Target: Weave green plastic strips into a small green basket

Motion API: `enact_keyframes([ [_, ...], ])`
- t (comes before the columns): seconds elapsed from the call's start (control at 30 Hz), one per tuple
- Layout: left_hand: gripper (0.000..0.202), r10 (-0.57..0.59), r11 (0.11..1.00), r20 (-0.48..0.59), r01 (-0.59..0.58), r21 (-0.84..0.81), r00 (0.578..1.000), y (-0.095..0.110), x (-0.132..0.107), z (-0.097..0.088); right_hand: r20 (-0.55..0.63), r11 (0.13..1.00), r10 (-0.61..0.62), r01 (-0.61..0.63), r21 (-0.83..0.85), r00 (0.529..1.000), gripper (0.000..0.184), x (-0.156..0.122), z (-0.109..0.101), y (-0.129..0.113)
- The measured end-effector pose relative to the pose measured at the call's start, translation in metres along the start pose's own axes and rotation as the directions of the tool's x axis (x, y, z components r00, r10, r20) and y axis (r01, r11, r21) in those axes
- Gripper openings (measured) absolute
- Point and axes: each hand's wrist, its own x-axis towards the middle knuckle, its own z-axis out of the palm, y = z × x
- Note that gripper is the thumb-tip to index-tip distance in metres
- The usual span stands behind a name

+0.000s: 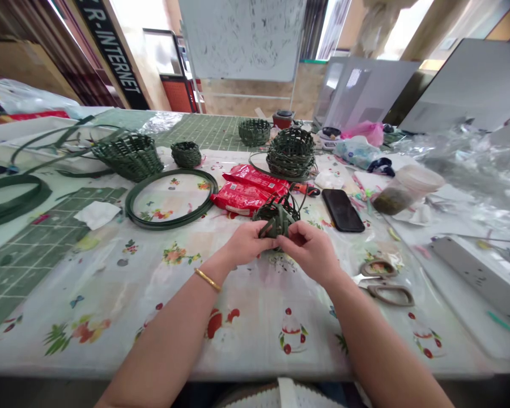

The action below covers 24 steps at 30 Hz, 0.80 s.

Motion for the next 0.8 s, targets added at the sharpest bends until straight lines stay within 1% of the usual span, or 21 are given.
enact_keyframes([
  [0.07, 0.016, -0.026, 1.0, -0.011, 0.026, -0.001, 1.0, 0.001, 0.0, 0.002, -0.092, 0.999, 0.014, -0.016, -0.029, 0.996, 0.018, -0.001, 0.004, -0.002],
  [0.13, 0.016, -0.036, 0.999, -0.009, 0.036, 0.005, 0.999, 0.001, 0.0, 0.004, -0.136, 1.0, -0.003, -0.001, -0.024, 0.991, 0.007, -0.002, 0.006, -0.002],
  [0.17, 0.016, -0.036, 0.999, -0.006, 0.036, 0.014, 0.999, 0.002, 0.0, 0.004, -0.131, 0.999, -0.033, 0.03, -0.023, 0.991, 0.004, -0.003, 0.006, -0.002],
  [0.23, 0.016, -0.025, 0.999, -0.008, 0.025, 0.045, 1.0, 0.001, -0.001, 0.004, -0.088, 0.99, -0.123, 0.117, -0.073, 0.988, 0.014, -0.004, 0.002, -0.002],
  [0.3, 0.016, -0.004, 0.998, -0.018, 0.005, 0.069, 1.0, 0.0, -0.001, 0.003, -0.035, 0.961, -0.196, 0.184, -0.207, 0.98, 0.017, -0.005, -0.005, -0.003],
  [0.37, 0.017, 0.005, 0.998, -0.025, -0.004, 0.068, 1.0, -0.001, -0.002, 0.0, -0.003, 0.915, -0.204, 0.19, -0.355, 0.979, 0.022, -0.005, -0.013, -0.002],
  [0.43, 0.016, -0.008, 0.999, -0.029, 0.01, 0.049, 1.0, -0.002, -0.002, -0.002, 0.034, 0.882, -0.164, 0.162, -0.443, 0.986, 0.024, -0.003, -0.021, -0.001],
  [0.47, 0.015, -0.02, 0.999, -0.029, 0.021, 0.042, 0.999, -0.002, -0.001, -0.003, 0.059, 0.881, -0.13, 0.142, -0.452, 0.99, 0.023, -0.002, -0.024, 0.001],
  [0.57, 0.015, -0.046, 0.998, -0.02, 0.047, 0.033, 0.999, 0.0, 0.0, -0.005, 0.12, 0.912, -0.026, 0.073, -0.404, 0.992, 0.015, 0.003, -0.026, 0.008],
  [0.67, 0.013, -0.066, 0.997, -0.005, 0.066, 0.033, 0.998, 0.002, 0.002, -0.005, 0.116, 0.932, 0.079, -0.032, -0.361, 0.99, 0.016, 0.008, -0.023, 0.016],
  [0.77, 0.012, -0.066, 0.995, -0.012, 0.067, 0.069, 0.998, 0.001, 0.002, -0.004, 0.09, 0.923, 0.202, -0.159, -0.349, 0.975, 0.021, 0.011, -0.021, 0.02],
  [0.8, 0.012, -0.054, 0.994, -0.019, 0.055, 0.089, 0.998, 0.0, 0.002, -0.003, 0.085, 0.926, 0.214, -0.174, -0.336, 0.973, 0.022, 0.011, -0.021, 0.021],
])
